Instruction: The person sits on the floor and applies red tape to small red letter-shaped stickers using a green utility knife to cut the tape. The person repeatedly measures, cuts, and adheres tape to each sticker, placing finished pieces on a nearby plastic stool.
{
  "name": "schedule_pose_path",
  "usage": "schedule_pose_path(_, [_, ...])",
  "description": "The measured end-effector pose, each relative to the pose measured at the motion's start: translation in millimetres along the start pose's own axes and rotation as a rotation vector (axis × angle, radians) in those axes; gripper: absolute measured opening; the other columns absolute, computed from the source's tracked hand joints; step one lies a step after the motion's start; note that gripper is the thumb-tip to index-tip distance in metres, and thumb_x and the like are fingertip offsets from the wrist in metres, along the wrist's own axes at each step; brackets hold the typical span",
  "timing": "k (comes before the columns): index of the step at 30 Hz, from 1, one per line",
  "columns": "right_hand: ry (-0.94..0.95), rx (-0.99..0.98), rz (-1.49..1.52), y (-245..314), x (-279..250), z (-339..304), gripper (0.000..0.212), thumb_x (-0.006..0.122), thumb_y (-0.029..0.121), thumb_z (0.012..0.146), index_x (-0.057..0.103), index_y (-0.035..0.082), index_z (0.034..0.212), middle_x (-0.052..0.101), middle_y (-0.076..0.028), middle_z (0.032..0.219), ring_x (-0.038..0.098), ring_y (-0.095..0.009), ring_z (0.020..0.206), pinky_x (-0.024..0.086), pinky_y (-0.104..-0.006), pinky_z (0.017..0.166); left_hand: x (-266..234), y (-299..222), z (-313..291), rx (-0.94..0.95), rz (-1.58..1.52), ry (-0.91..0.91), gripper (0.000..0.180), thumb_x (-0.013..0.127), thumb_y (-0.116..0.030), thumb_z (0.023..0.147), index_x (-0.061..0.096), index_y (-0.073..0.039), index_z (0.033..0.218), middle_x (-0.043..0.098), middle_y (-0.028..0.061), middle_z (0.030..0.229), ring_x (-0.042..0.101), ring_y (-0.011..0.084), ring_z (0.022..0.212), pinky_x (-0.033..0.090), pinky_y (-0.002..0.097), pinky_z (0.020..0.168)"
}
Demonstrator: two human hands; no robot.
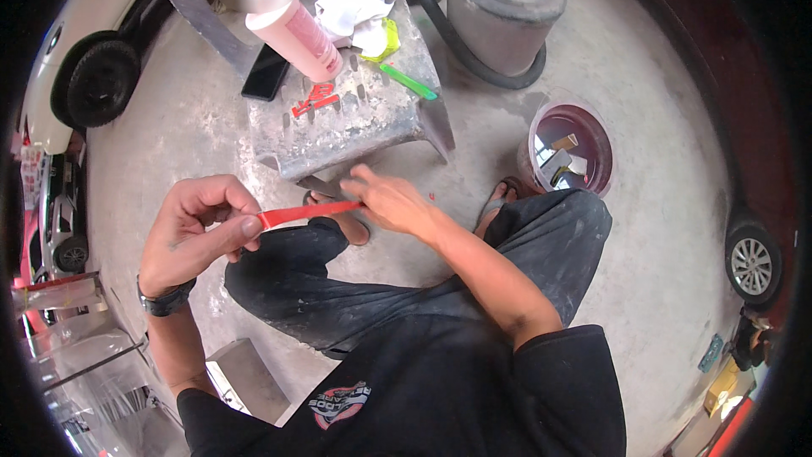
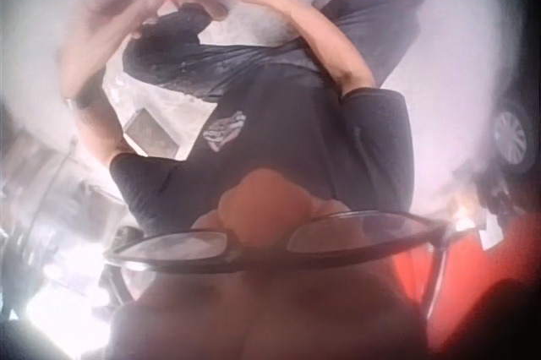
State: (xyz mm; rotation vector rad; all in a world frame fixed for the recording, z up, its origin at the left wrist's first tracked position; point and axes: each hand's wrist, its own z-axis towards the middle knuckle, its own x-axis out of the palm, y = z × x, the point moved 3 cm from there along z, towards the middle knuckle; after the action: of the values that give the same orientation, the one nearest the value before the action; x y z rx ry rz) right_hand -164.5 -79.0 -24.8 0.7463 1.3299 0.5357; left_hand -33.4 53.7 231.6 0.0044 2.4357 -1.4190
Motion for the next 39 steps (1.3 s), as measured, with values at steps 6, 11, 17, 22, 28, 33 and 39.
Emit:
schedule_pose_path(6, [0.391, 0.151, 0.172, -12.1, 11.4, 1.2, 0.021, 0.074, 0.014, 0.085, 0.070, 0.004, 0.103, 0.069, -0.018, 0.102, 0.067, -0.041, 0.097, 0.052, -0.0527, 0.080, -8.7, -31.7, -33.7, 0.028, 0.034, -0.037, 0.011, 0.074, -0.010, 0.095, 0.070, 0.000, 0.092, 0.069, 0.0022, 0.078, 0.061, 0.0041, 0.068, 0.045, 0.0202, 0.056])
schedule_pose_path(11, [-0.014, -0.174, -0.050, 3.2, -54.5, -7.1, 0.020, 0.068, 0.010, 0.088, 0.070, 0.004, 0.107, 0.068, -0.017, 0.097, 0.066, -0.040, 0.094, 0.051, -0.0476, 0.078, -16.7, -6.7, -55.3, 0.043, 0.074, -0.198, 0.013, 0.074, -0.010, 0.095, 0.069, -0.001, 0.089, 0.068, 0.0003, 0.074, 0.058, 0.0030, 0.064, 0.043, 0.0197, 0.055])
schedule_pose_path(17, [-0.427, -0.322, -0.398, 64.8, -146.8, 34.7, 0.025, 0.060, 0.007, 0.088, 0.065, 0.004, 0.112, 0.064, -0.012, 0.095, 0.066, -0.034, 0.091, 0.055, -0.0427, 0.075, -0.4, 76.6, -64.0, -0.004, -0.009, -0.471, 0.014, 0.073, -0.010, 0.097, 0.069, -0.001, 0.087, 0.064, -0.0032, 0.071, 0.054, 0.0010, 0.062, 0.042, 0.0188, 0.056])
schedule_pose_path(22, [-0.429, -0.427, -0.731, -12.9, -109.1, 63.1, 0.032, 0.062, 0.006, 0.083, 0.064, 0.003, 0.114, 0.063, -0.008, 0.100, 0.064, -0.030, 0.092, 0.056, -0.0388, 0.074, 34.9, 139.3, -35.0, 0.039, -0.010, -0.614, 0.016, 0.074, -0.010, 0.097, 0.069, 0.000, 0.087, 0.062, -0.0044, 0.069, 0.052, 0.0004, 0.063, 0.041, 0.0193, 0.056])
schedule_pose_path(28, [-0.265, -0.327, -0.786, -31.6, -72.5, 52.0, 0.030, 0.060, 0.008, 0.086, 0.064, 0.002, 0.116, 0.057, -0.016, 0.120, 0.065, -0.032, 0.104, 0.060, -0.0411, 0.082, 70.6, 175.1, -49.6, 0.083, 0.154, -0.833, 0.011, 0.074, -0.007, 0.094, 0.070, 0.002, 0.089, 0.066, 0.0058, 0.072, 0.057, 0.0093, 0.061, 0.045, 0.0243, 0.057])
schedule_pose_path(33, [-0.362, 0.015, -0.773, -44.1, -106.1, 58.5, 0.029, 0.065, 0.008, 0.092, 0.064, 0.000, 0.119, 0.062, -0.016, 0.112, 0.063, -0.035, 0.102, 0.056, -0.0455, 0.085, 91.8, 184.9, -47.8, 0.207, 0.325, -1.010, 0.013, 0.077, -0.002, 0.087, 0.073, -0.001, 0.100, 0.070, 0.0123, 0.088, 0.067, 0.0248, 0.072, 0.053, 0.0333, 0.062])
schedule_pose_path(39, [-0.358, 0.130, -0.881, -66.2, -105.5, 67.2, 0.011, 0.061, 0.009, 0.092, 0.063, -0.002, 0.094, 0.061, -0.019, 0.106, 0.065, -0.037, 0.098, 0.057, -0.0478, 0.079, 117.1, 212.8, -39.8, 0.216, 0.387, -1.092, 0.023, 0.082, 0.001, 0.082, 0.074, -0.003, 0.103, 0.071, 0.0110, 0.095, 0.068, 0.0226, 0.081, 0.053, 0.0315, 0.071])
